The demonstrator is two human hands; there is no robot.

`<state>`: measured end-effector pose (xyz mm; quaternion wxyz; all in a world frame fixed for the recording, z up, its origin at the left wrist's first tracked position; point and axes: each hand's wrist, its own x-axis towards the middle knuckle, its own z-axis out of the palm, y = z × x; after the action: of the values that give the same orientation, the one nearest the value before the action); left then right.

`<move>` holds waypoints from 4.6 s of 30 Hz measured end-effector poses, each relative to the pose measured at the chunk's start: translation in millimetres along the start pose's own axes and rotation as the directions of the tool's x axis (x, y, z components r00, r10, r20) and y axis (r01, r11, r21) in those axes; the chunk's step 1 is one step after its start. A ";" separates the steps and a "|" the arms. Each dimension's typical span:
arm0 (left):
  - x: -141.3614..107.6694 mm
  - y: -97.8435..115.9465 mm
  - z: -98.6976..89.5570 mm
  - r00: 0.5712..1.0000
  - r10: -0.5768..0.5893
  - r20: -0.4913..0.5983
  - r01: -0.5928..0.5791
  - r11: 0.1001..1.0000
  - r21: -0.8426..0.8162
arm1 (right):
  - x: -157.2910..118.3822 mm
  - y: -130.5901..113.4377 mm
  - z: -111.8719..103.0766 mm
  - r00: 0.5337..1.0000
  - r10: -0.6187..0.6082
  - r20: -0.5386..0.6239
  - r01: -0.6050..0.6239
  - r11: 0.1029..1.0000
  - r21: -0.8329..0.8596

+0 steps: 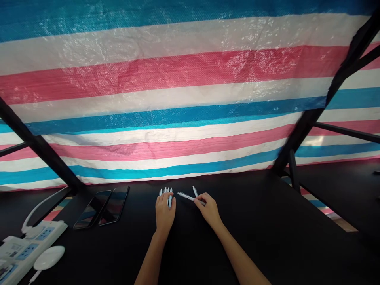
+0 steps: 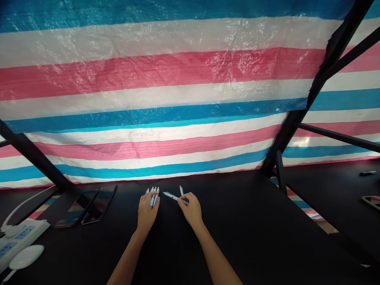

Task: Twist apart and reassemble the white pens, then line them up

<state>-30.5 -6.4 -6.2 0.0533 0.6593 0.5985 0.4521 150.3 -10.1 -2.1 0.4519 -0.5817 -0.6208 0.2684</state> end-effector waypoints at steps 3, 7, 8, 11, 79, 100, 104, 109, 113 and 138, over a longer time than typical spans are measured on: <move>-0.7 1.2 0.9 1.000 -0.004 0.001 0.004 0.999 -0.039 | 4.1 -0.1 -2.7 0.996 0.067 0.065 -0.082 0.965 0.248; -2.3 3.9 1.4 0.999 0.007 0.034 -0.003 0.993 -0.120 | 5.4 -3.0 -4.8 0.983 0.077 0.165 -0.144 0.885 0.443; -2.8 4.3 1.6 0.999 0.005 0.042 0.001 0.990 -0.141 | 5.2 -4.0 -5.2 0.980 0.075 0.187 -0.155 0.873 0.463; -4.2 5.4 2.0 0.998 0.012 0.064 0.000 0.981 -0.193 | 4.2 -5.7 -6.5 0.964 0.065 0.258 -0.187 0.856 0.482; -6.2 17.8 -1.4 0.997 0.075 0.027 -0.068 0.974 -0.218 | 6.8 1.3 -17.6 0.928 0.010 0.372 -0.153 0.922 0.356; -4.5 13.9 2.2 0.997 0.049 0.065 -0.027 0.953 -0.303 | 10.9 7.8 -19.8 0.975 -0.002 0.223 -0.092 0.907 0.410; -5.3 13.7 3.3 0.995 0.052 0.090 -0.021 0.949 -0.315 | 11.8 9.1 -20.1 0.972 0.006 0.234 -0.109 0.897 0.429; -4.0 13.1 1.6 0.997 0.027 0.074 -0.004 0.956 -0.293 | 11.1 7.7 -21.1 0.967 0.019 0.254 -0.133 0.889 0.437; -3.5 14.2 0.0 0.997 0.039 0.066 -0.021 0.966 -0.259 | 9.6 5.4 -21.2 0.963 0.014 0.270 -0.141 0.879 0.455; 2.0 12.5 -3.3 0.981 -0.193 0.023 0.180 0.856 -0.484 | 9.8 4.0 -29.1 0.960 -0.037 0.277 -0.098 0.885 0.456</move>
<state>-23.7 -9.7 4.4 0.2520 0.5580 0.5282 0.5884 178.5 -5.5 10.0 0.4823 -0.4227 -0.5860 0.4952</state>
